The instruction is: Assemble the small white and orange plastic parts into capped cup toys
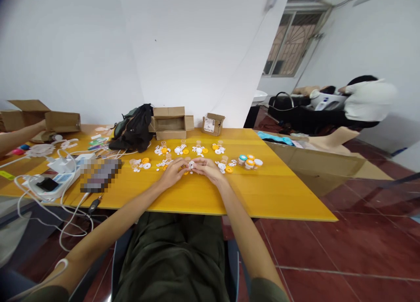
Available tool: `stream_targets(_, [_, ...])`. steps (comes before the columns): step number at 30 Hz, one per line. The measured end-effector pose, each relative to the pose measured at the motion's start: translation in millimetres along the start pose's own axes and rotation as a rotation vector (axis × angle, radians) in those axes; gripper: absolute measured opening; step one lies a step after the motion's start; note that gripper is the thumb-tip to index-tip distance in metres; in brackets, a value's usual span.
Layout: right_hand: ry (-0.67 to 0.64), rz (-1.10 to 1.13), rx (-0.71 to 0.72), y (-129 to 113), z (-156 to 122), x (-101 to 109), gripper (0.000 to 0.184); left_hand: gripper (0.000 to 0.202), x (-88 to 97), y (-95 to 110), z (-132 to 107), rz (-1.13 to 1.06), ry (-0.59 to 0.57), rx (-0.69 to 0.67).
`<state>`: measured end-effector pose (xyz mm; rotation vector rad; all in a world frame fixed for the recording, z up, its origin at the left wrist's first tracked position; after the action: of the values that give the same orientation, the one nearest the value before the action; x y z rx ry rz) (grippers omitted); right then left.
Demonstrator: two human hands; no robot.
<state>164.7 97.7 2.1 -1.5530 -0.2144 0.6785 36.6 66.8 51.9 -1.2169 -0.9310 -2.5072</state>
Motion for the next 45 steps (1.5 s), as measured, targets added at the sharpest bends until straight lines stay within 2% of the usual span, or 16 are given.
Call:
stream_targets(3, [0.066,0.018,0.028,-1,0,9,0.023,0.012,-1.7,3,0,0.019,-0.033,-0.006])
stream_targets(7, [0.155,0.054,0.055,-1,0,20,0.021,0.014,-10.5,10,2,0.061,-0.138,-0.056])
stream_targets(12, [0.167,0.074,0.072,-1,1,24,0.023,0.013,-17.8,16,3,0.082,-0.218,-0.112])
stream_targets(21, [0.171,0.056,0.057,1,0,23,0.021,0.009,-17.1,15,2,0.123,-0.201,-0.073])
stream_targets(25, [0.172,0.063,0.042,2,0,23,0.019,0.004,-10.7,11,2,0.099,-0.132,-0.022])
stream_targets(29, [0.1,0.055,0.004,4,1,13,0.018,0.021,-1.5,6,1,0.063,-0.028,0.036])
stream_targets(32, [0.002,0.031,-0.027,4,0,0,0.022,0.027,0.2,4,1,0.043,-0.003,0.042])
stream_targets(37, [-0.077,0.003,-0.037,3,-1,-11,0.023,0.023,-2.5,1,1,0.018,-0.017,0.027])
stream_targets(45, [-0.054,-0.03,-0.028,2,1,-6,0.025,0.005,-4.6,3,3,-0.031,-0.025,0.011])
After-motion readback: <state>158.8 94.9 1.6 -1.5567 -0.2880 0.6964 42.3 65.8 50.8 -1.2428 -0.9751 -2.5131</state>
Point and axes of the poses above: each hand's wrist, its own z-axis towards the middle knuckle, its own x-axis out of the back of the hand, y = z × x, the point moved 9 cm from there along z, towards the middle knuckle, and after that the axes turned 13 degrees about -y, right-handed, at the moved point
